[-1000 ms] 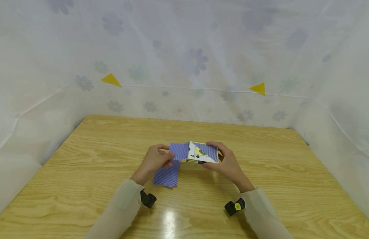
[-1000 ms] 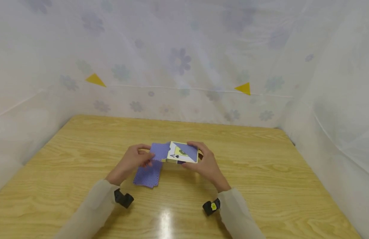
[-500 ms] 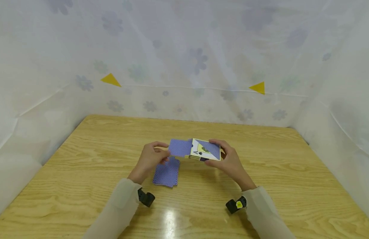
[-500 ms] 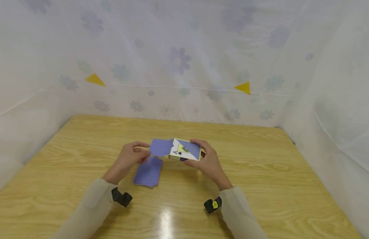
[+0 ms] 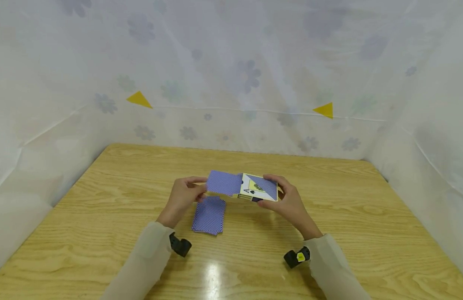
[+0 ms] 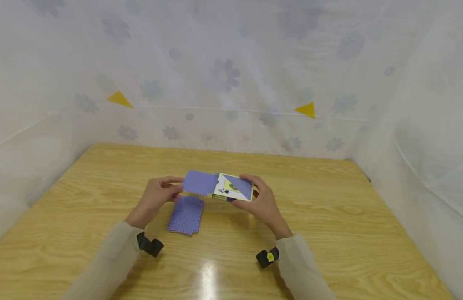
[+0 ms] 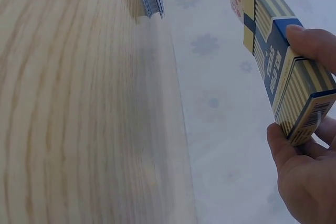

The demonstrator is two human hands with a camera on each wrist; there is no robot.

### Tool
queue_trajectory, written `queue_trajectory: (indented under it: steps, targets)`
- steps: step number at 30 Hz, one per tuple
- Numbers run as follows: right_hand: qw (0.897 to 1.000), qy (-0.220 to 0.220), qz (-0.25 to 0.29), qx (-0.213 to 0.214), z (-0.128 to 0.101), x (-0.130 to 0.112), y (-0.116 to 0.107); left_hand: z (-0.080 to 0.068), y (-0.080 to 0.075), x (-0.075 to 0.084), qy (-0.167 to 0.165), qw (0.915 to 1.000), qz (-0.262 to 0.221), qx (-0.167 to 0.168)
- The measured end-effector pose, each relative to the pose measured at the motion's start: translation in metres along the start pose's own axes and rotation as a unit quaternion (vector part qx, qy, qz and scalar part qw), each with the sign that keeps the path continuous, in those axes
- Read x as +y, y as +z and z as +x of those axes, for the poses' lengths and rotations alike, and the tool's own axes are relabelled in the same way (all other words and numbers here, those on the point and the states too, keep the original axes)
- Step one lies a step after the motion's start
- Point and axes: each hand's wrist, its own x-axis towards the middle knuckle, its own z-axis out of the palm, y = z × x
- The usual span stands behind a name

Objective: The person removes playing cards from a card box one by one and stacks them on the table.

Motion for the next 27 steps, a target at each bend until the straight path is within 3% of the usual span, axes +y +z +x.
queue_trajectory:
  steps: [7, 16, 27]
  targets:
    - [1.0, 0.001, -0.001, 0.001, 0.001, 0.002, -0.001, 0.003, -0.003, -0.003, -0.011, 0.9993, -0.024, 0.027]
    - [1.0, 0.016, -0.007, 0.006, 0.0, 0.0, -0.002, 0.007, -0.008, -0.004, 0.001, 0.9968, -0.034, 0.072]
    - [1.0, 0.018, -0.005, 0.006, 0.0, -0.001, -0.003, 0.01, -0.013, -0.008, -0.021, 0.9972, 0.03, 0.065]
